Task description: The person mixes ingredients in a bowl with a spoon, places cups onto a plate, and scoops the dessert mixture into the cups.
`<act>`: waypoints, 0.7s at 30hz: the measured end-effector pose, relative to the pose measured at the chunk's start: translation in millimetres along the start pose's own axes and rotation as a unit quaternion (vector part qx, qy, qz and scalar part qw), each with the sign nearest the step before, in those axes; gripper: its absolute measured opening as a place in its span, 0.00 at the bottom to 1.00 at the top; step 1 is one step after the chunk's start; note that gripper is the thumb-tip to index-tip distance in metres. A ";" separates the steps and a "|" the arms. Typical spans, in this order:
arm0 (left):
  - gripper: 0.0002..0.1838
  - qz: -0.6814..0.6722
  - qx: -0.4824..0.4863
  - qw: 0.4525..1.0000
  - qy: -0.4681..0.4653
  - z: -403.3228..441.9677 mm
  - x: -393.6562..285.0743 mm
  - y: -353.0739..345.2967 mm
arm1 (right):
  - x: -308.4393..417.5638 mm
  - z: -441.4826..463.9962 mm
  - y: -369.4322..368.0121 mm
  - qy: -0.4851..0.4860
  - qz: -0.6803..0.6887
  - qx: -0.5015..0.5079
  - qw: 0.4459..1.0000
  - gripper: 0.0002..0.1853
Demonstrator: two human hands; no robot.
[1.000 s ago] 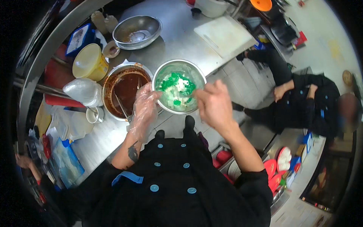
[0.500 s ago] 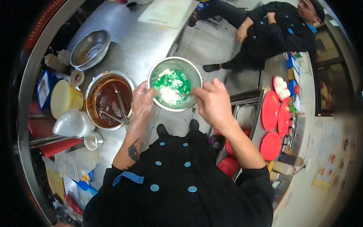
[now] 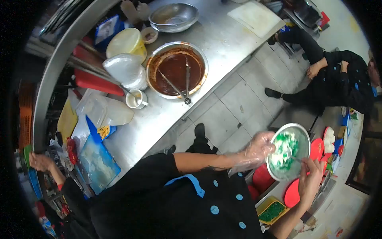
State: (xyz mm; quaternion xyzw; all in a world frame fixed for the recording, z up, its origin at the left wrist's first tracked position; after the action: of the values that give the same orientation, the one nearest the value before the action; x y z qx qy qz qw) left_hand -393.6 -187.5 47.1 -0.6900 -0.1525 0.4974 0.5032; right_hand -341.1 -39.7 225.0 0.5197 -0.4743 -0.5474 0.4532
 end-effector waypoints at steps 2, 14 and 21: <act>0.13 -0.088 0.016 0.990 -0.108 -1.8 37.0 -13.6 | -34.8 -32.0 -21.2 0.079 0.020 -0.111 0.990 0.03; 0.14 0.162 -0.072 0.984 -0.001 -103.4 104.1 -2.0 | -57.9 -140.1 -71.8 0.031 0.173 -0.064 0.982 0.03; 0.13 0.163 -0.052 0.985 -0.029 -97.8 88.3 2.2 | -59.8 -148.0 -71.2 0.094 0.166 -0.125 0.974 0.05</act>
State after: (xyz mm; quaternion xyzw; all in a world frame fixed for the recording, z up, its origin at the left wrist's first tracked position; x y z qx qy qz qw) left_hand -271.6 -178.8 -1.9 -0.7162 -0.0780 0.5840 0.3740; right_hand -190.6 22.2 161.3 0.4222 -0.4365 -0.4685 0.6417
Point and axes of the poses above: each hand's wrist, its own z-axis towards the middle knuckle, its own y-axis out of the back of the hand, x = y × z, the point moved 2 cm from there along z, towards the middle knuckle, and after that the axes turned 10 degrees about -z, right-handed, at the moved point
